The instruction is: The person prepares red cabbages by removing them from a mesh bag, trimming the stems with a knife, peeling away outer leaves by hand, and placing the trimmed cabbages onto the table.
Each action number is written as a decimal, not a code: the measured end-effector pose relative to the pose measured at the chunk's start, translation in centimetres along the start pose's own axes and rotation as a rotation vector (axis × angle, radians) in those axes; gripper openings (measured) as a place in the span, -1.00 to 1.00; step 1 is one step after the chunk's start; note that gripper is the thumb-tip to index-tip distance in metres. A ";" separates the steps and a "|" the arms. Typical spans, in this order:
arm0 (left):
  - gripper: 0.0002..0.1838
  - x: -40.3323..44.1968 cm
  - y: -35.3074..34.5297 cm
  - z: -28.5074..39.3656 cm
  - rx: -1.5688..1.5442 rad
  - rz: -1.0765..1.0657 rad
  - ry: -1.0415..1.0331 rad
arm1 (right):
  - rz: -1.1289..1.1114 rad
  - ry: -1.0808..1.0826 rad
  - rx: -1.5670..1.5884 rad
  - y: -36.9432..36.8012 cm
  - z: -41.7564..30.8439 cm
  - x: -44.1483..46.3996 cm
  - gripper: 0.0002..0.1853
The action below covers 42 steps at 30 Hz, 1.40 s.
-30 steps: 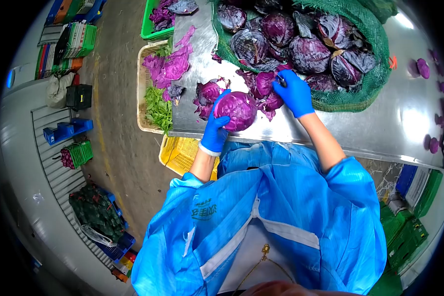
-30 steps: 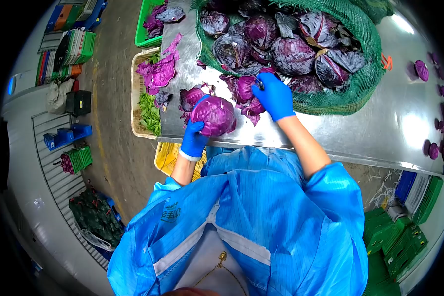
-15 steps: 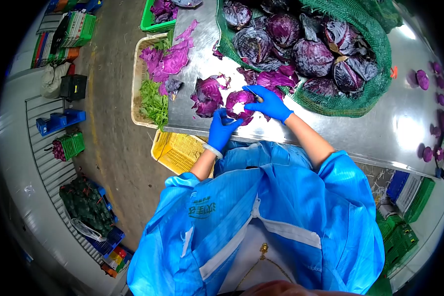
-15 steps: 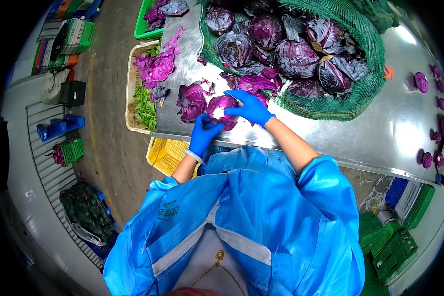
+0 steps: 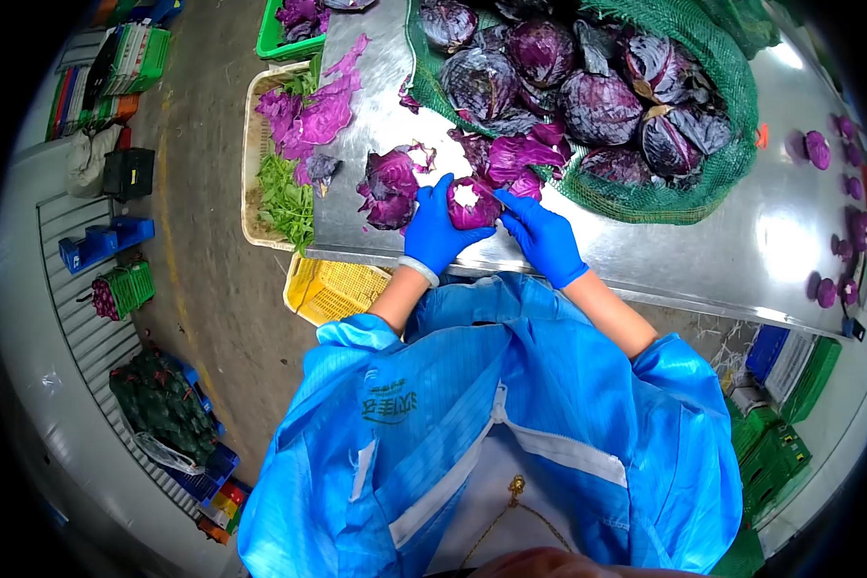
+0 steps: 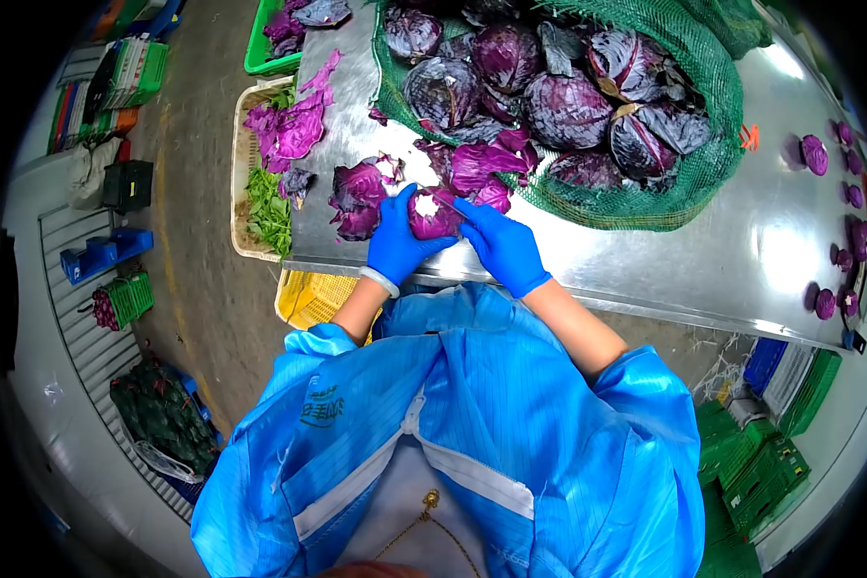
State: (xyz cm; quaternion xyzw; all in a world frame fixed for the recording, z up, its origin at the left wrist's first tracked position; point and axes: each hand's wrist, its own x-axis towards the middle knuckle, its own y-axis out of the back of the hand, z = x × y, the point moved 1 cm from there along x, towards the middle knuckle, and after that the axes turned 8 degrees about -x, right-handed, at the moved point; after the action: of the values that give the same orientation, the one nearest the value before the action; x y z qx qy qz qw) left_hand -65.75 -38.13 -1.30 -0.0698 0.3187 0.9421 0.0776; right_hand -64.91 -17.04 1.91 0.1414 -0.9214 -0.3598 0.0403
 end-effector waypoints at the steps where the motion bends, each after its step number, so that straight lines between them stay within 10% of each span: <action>1: 0.31 -0.1 -0.7 -0.2 0.016 0.057 -0.082 | 0.015 0.003 -0.033 -0.1 0.0 -0.4 -0.54; 15: 0.24 -0.2 -2.9 2.9 0.001 0.011 0.247 | -0.064 0.010 -0.426 -1.9 1.9 2.9 -0.46; 27: 0.24 -3.5 -0.1 -0.9 -0.392 0.075 -0.155 | 0.170 -0.293 -0.207 -2.1 6.3 7.0 -0.72; 31: 0.25 -2.8 -0.6 -1.1 -0.310 0.282 -0.047 | 0.058 -0.149 -0.238 0.4 0.8 5.3 -0.32; 32: 0.22 -2.7 -1.0 -1.6 -0.260 0.311 -0.070 | 0.145 -0.031 -0.245 0.0 0.1 4.5 -0.09; 42: -0.35 -3.6 1.9 0.1 -0.147 0.133 0.010 | -0.139 -0.170 0.166 -4.6 1.0 2.4 -0.35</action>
State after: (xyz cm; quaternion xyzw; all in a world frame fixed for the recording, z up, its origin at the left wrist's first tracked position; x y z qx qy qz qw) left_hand -62.57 -39.92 0.60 -0.0585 0.2531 0.9656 0.0082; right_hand -66.36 -20.27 -1.97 0.1765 -0.9360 -0.2951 -0.0749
